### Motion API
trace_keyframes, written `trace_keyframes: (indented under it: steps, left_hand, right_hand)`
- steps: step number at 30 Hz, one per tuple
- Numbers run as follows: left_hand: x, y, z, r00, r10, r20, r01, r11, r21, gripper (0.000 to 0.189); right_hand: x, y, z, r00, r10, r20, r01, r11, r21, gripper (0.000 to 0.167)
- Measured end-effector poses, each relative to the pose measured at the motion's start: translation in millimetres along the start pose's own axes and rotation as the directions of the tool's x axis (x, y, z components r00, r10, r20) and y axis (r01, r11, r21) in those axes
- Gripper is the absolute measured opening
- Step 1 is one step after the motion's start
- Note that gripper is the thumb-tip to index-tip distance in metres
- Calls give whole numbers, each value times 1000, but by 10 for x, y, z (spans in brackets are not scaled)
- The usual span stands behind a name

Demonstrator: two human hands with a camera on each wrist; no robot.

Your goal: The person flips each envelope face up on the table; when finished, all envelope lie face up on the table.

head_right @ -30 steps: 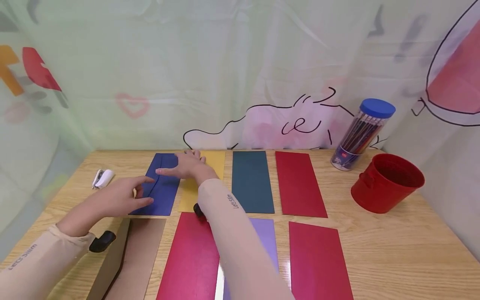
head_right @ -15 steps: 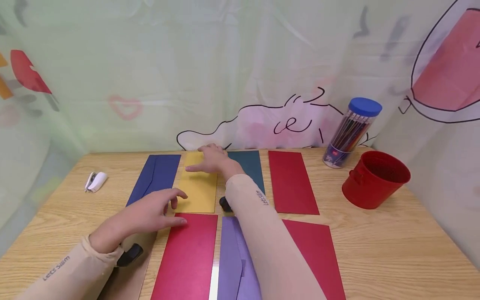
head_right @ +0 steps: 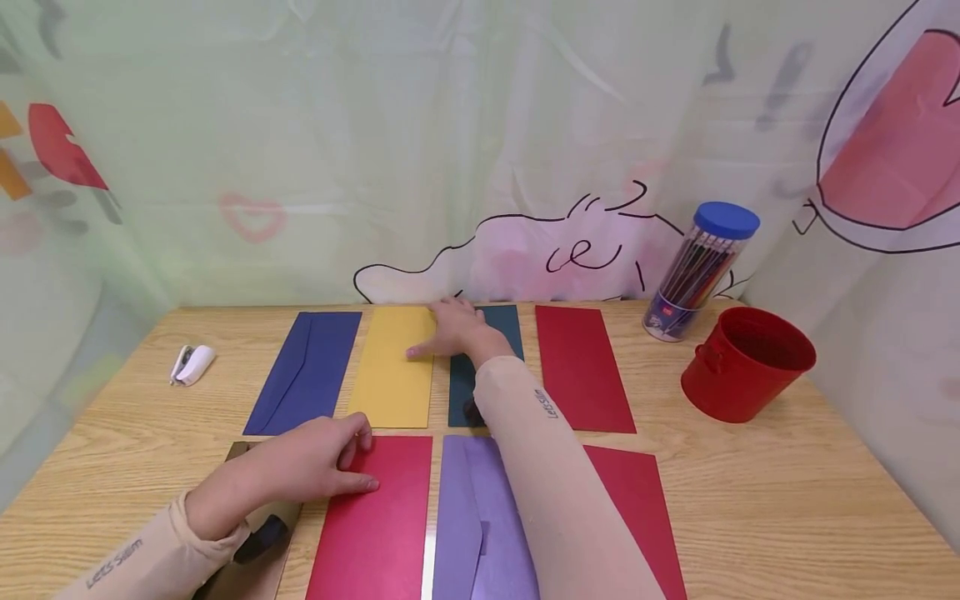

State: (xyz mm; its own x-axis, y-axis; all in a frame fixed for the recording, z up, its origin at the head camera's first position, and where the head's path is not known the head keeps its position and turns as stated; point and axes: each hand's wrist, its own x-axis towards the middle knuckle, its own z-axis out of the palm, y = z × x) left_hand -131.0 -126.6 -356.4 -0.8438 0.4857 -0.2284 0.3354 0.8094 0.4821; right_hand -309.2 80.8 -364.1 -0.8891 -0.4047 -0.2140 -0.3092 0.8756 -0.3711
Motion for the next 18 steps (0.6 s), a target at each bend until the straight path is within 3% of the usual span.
trace_keyframes:
  steps: [5,13,18]
  left_hand:
    - [19,12,-76,1000,-7,-23,7,1000,-20,41]
    - [262,-150,-215,985,-76,-152,69,996,-55,55]
    - [382,-239,-172,983,-113,-148,109,994,-31,62]
  right_hand:
    - [-24,39,1,1000,10,6,-10,1000,-10,97]
    - [-13,42,7,999,27,23,-26,999,-19,96]
    - [6,25,11,997,52,48,-51,998,-36,95]
